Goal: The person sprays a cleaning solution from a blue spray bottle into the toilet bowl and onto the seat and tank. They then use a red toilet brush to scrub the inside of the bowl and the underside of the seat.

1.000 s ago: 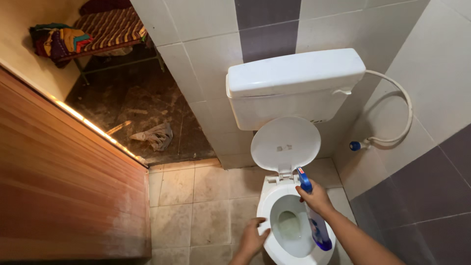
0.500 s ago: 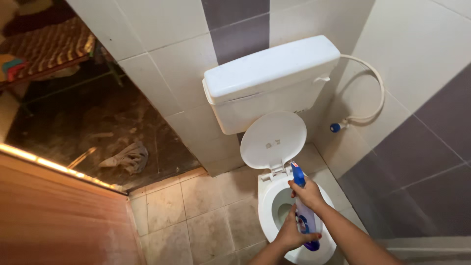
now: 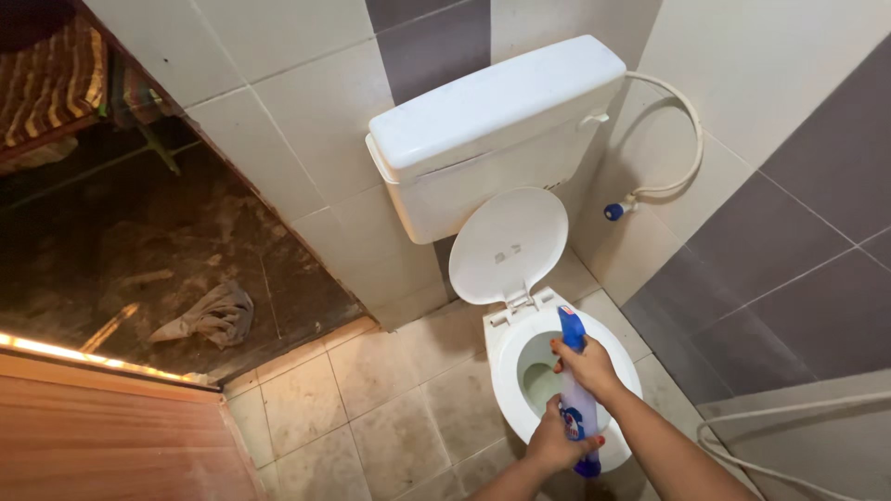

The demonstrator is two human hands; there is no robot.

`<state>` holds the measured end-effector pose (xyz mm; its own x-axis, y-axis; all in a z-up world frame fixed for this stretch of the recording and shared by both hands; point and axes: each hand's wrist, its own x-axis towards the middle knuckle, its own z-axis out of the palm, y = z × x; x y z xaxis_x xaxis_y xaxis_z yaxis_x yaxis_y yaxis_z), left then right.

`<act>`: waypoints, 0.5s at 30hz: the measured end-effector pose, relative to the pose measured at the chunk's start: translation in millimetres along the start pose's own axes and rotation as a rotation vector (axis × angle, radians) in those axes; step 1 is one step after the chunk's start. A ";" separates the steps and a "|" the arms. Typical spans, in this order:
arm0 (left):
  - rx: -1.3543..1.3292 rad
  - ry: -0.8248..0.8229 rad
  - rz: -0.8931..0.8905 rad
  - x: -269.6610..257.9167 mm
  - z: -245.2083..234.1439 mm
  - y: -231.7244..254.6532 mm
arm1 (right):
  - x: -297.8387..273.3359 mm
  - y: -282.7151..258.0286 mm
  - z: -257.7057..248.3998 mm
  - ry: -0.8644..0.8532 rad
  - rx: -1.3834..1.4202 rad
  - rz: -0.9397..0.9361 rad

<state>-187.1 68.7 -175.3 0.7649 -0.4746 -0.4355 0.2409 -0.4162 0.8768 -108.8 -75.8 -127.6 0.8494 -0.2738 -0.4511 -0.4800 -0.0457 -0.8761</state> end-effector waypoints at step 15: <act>0.081 -0.045 -0.065 -8.8 43.3 -0.7 | -8.6 35.2 -34.4 -0.025 0.127 0.002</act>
<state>-219.9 39.6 -180.9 0.7213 -0.4783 -0.5010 0.2384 -0.5077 0.8279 -140.5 -108.1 -148.7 0.8545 -0.2495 -0.4557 -0.4515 0.0773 -0.8889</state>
